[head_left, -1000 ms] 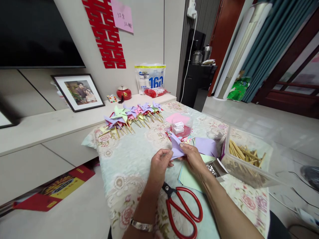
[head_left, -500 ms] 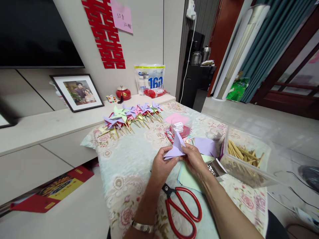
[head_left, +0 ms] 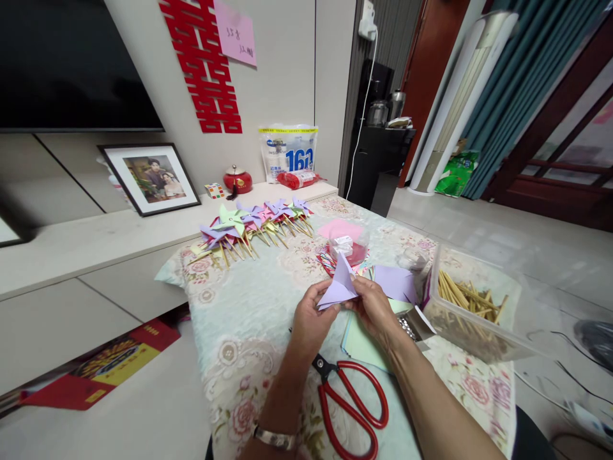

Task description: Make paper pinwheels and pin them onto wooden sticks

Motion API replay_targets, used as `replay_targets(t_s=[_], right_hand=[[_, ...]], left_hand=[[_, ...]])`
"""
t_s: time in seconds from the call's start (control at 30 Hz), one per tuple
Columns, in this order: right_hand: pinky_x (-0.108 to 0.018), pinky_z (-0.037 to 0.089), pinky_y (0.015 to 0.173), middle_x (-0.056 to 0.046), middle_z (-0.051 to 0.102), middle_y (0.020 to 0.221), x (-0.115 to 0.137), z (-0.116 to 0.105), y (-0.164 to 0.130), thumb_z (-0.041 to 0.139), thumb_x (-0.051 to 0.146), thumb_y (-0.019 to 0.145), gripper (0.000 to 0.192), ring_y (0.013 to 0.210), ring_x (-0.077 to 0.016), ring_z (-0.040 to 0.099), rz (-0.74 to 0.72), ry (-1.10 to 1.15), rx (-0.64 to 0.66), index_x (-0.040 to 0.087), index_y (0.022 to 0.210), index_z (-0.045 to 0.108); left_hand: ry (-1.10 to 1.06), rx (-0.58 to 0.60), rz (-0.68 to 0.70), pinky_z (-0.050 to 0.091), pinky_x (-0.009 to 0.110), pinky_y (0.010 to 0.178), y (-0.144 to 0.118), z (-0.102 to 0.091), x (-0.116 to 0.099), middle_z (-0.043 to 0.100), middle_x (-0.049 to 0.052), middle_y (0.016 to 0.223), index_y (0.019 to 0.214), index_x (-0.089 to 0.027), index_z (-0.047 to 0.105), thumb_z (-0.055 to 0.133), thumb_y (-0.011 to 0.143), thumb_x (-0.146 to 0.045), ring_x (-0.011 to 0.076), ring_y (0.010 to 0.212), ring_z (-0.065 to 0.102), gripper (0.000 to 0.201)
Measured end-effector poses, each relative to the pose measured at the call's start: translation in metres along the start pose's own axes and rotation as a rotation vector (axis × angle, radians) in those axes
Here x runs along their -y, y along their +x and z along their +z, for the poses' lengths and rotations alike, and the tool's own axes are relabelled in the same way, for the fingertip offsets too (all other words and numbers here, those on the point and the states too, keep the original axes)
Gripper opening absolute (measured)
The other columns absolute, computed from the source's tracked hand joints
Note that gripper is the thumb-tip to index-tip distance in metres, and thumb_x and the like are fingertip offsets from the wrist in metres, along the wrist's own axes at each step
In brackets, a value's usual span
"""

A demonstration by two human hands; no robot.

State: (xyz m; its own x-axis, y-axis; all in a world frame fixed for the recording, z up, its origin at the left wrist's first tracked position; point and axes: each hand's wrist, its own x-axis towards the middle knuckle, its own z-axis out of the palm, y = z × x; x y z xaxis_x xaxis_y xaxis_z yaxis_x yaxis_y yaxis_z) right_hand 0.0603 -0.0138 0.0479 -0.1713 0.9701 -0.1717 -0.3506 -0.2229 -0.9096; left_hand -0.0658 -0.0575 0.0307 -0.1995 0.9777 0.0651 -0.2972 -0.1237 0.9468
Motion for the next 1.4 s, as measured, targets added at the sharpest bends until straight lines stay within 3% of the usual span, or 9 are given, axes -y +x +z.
replay_targets(t_s=[0.27,0.43,0.77,0.97,1.2,1.4], right_hand=[[-0.021,0.037,0.044,0.002,0.056,0.055,0.0,0.002,-0.002,0.08,0.048,0.065,0.035,0.05,-0.0101,0.046,-0.027,-0.04,0.006,0.016,0.063,0.067],[-0.022,0.036,0.046,0.003,0.056,0.053,-0.002,0.003,-0.001,0.081,0.043,0.063,0.03,0.049,-0.0107,0.047,-0.029,-0.062,0.015,0.017,0.059,0.066],[-0.019,0.042,0.046,0.001,0.064,0.062,-0.003,0.001,-0.002,0.081,0.037,0.064,0.024,0.052,-0.0093,0.05,0.016,-0.042,0.06,0.016,0.073,0.074],[-0.018,0.045,0.046,0.001,0.063,0.061,-0.003,0.0,-0.002,0.085,0.04,0.062,0.028,0.051,-0.0088,0.052,0.063,-0.027,0.059,0.016,0.071,0.073],[-0.018,0.041,0.047,0.001,0.067,0.066,-0.003,0.001,-0.004,0.088,0.034,0.057,0.026,0.056,-0.0091,0.054,0.067,-0.06,0.057,0.016,0.07,0.074],[-0.02,0.04,0.05,0.001,0.069,0.067,-0.003,0.0,-0.005,0.09,0.033,0.057,0.028,0.056,-0.0098,0.054,0.072,-0.093,0.105,0.016,0.074,0.076]], left_hand=[[0.035,-0.055,0.011,0.054,0.026,0.07,0.0,0.0,-0.001,0.076,0.009,0.091,0.101,-0.016,0.07,0.073,0.063,-0.014,0.0195,0.081,0.072,0.038],[0.096,-0.1,0.077,0.055,0.028,0.078,0.0,-0.004,0.003,0.073,0.009,0.099,0.102,-0.017,0.072,0.076,0.067,-0.017,0.0203,0.089,0.07,0.035],[0.155,-0.207,0.197,0.054,0.026,0.071,0.0,-0.007,0.002,0.067,0.006,0.093,0.078,-0.017,0.071,0.077,0.068,-0.022,0.017,0.08,0.069,0.012],[-0.052,-0.212,0.033,0.055,0.03,0.075,0.001,-0.004,-0.002,0.075,0.004,0.078,0.08,-0.017,0.068,0.082,0.063,-0.027,0.0191,0.075,0.071,0.024],[-0.337,-0.257,-0.098,0.055,0.035,0.083,-0.001,-0.004,-0.006,0.077,0.006,0.086,0.093,-0.015,0.067,0.086,0.063,-0.036,0.0232,0.087,0.073,0.042],[-0.472,-0.258,-0.183,0.057,0.033,0.079,-0.003,-0.007,-0.012,0.076,0.006,0.095,0.096,-0.016,0.066,0.086,0.063,-0.029,0.0204,0.084,0.072,0.041]])
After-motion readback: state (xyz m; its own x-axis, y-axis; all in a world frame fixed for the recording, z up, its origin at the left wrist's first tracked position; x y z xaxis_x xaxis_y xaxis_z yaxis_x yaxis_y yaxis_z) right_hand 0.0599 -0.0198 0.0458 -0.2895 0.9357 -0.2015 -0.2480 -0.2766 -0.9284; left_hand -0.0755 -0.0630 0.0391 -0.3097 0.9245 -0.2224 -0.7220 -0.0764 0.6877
